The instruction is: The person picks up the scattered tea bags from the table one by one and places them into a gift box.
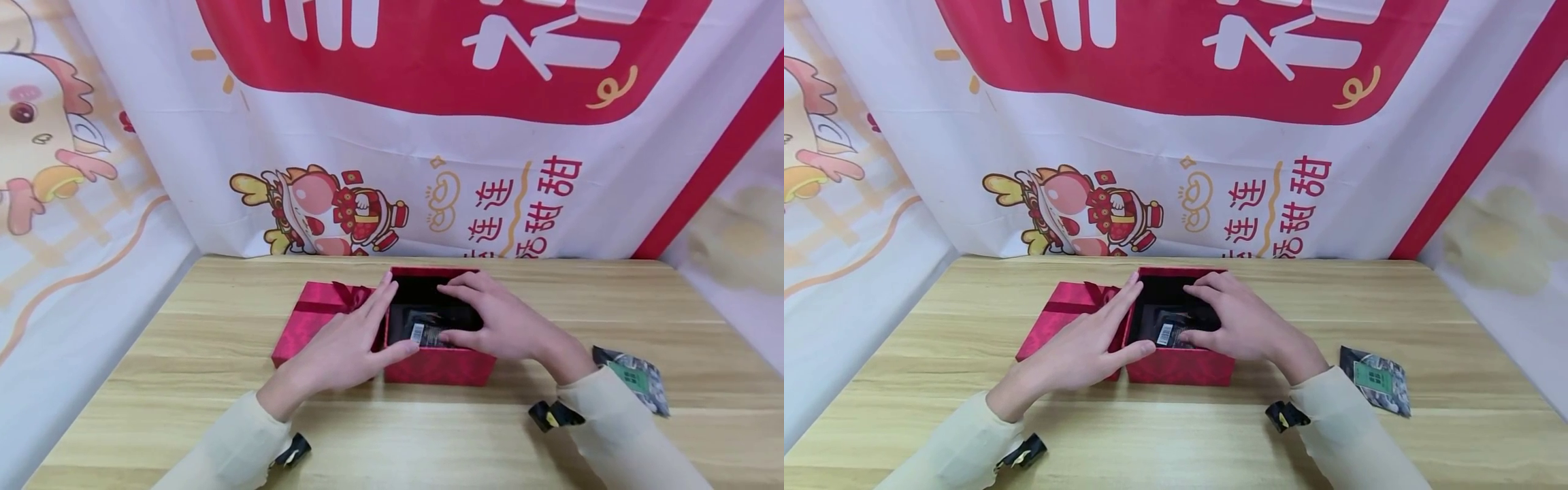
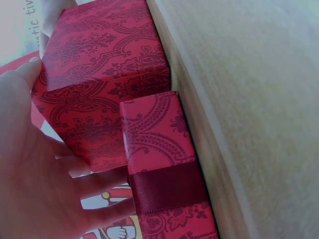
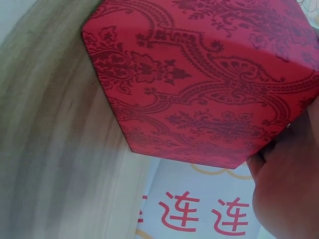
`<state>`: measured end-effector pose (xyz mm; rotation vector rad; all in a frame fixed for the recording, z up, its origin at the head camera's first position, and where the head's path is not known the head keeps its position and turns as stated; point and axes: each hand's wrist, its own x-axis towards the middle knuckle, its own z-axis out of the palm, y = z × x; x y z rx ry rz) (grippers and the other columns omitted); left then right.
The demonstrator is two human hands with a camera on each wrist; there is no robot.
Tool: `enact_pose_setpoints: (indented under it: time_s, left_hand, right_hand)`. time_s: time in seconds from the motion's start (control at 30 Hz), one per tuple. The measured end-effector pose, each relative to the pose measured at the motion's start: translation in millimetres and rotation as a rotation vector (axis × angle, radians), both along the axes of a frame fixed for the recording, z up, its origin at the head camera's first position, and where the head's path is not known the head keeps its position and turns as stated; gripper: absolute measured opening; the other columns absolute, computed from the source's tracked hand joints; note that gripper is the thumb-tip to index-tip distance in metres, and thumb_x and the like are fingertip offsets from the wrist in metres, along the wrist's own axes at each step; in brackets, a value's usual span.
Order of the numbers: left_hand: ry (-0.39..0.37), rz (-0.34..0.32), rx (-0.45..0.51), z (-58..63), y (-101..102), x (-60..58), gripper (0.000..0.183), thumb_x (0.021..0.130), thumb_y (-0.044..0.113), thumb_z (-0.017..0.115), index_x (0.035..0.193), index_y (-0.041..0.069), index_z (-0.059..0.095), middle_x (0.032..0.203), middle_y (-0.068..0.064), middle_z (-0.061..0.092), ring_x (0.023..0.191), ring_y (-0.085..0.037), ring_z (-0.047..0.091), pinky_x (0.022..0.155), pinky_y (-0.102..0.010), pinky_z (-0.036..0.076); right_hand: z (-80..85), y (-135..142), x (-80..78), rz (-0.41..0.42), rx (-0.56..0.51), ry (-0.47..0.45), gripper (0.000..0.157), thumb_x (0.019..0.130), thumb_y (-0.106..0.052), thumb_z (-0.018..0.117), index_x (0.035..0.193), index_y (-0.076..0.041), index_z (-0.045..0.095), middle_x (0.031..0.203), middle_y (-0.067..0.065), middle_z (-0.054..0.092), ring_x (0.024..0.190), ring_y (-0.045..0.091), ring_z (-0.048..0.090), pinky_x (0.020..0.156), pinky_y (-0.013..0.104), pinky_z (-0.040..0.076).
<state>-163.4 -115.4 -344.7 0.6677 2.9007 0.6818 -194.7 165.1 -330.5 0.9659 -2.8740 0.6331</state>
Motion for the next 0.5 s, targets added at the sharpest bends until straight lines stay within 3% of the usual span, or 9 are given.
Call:
enact_pose_setpoints:
  time_s: [0.27, 0.37, 0.5]
  left_hand:
    - [0.003, -0.002, 0.001, 1.2, -1.6, 0.3, 0.103, 0.095, 0.081, 0.051, 0.173, 0.029, 0.007, 0.179, 0.018, -0.001, 0.133, -0.028, 0.065, 0.096, -0.042, 0.058]
    - [-0.004, -0.002, 0.000, 1.9, -1.6, 0.9, 0.103, 0.095, 0.080, 0.052, 0.173, 0.030, 0.006, 0.179, 0.019, -0.003, 0.101, -0.021, 0.073, 0.078, -0.035, 0.057]
    - [-0.022, -0.004, 0.001, 2.6, -1.6, 0.5, 0.104, 0.095, 0.080, 0.053, 0.172, 0.032, 0.004, 0.178, 0.022, -0.006, 0.060, -0.014, 0.057, 0.057, -0.032, 0.045]
  right_hand:
    - [-0.5, 13.3, 8.4, -0.086, -0.078, 0.065, 0.066, 0.095, -0.050, 0.076, 0.151, -0.019, 0.060, 0.156, 0.008, 0.053, 0.143, 0.030, 0.051, 0.115, 0.062, 0.046]
    - [-0.3, 27.3, 12.4, -0.102, -0.113, 0.104, 0.064, 0.096, -0.047, 0.077, 0.152, -0.019, 0.059, 0.156, 0.008, 0.053, 0.143, 0.030, 0.051, 0.114, 0.063, 0.046]
    - [0.1, 51.9, 18.8, -0.101, -0.162, 0.158, 0.062, 0.094, -0.037, 0.081, 0.150, -0.018, 0.060, 0.151, 0.008, 0.057, 0.140, 0.030, 0.053, 0.111, 0.065, 0.047]
